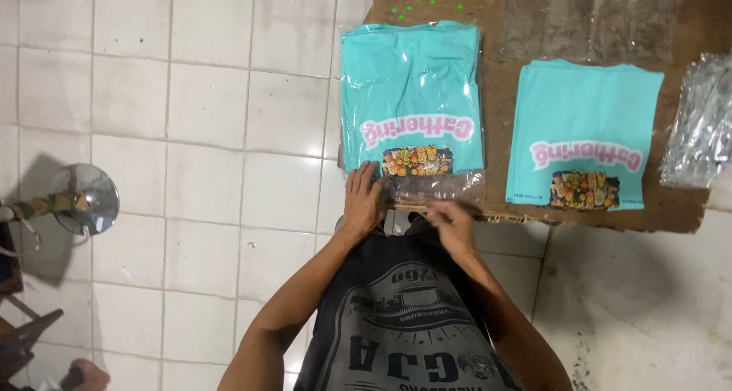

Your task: Sorting and organizing individually packaged t-shirts on a work table

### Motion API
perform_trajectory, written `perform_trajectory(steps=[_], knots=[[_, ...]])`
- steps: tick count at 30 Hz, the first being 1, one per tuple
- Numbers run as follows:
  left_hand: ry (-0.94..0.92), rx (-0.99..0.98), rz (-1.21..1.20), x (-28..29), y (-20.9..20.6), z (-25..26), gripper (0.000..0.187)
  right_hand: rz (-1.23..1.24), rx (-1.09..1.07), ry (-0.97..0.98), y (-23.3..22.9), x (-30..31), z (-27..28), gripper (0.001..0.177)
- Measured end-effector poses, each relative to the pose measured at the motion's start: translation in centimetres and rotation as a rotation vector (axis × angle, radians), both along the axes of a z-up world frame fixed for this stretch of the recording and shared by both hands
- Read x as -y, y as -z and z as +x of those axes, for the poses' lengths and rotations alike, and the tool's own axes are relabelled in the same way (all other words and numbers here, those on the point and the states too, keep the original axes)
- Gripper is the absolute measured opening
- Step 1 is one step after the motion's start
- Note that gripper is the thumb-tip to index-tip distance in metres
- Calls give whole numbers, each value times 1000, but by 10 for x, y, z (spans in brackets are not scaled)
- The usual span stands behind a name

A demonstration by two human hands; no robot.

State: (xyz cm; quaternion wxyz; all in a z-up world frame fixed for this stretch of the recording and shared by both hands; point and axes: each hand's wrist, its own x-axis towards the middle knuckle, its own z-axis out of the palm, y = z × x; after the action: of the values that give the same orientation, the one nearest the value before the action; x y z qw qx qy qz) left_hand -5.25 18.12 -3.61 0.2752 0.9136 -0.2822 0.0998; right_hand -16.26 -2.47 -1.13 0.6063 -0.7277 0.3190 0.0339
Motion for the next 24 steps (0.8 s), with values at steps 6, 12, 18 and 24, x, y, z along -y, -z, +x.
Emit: perform_trajectory(steps=[6,12,18,24], knots=[[-5,111,-57,4,23,12,11,544,-127,120,8,-39,27,42],[22,-37,-193,12,-50,10,7,642,-30,428,-8,-57,62,48],[67,-39,-275,18,-77,5,7,696,57,595,40,-46,77,39],[190,-142,-275,22,-38,-1,14,402,71,860,74,-39,86,28]])
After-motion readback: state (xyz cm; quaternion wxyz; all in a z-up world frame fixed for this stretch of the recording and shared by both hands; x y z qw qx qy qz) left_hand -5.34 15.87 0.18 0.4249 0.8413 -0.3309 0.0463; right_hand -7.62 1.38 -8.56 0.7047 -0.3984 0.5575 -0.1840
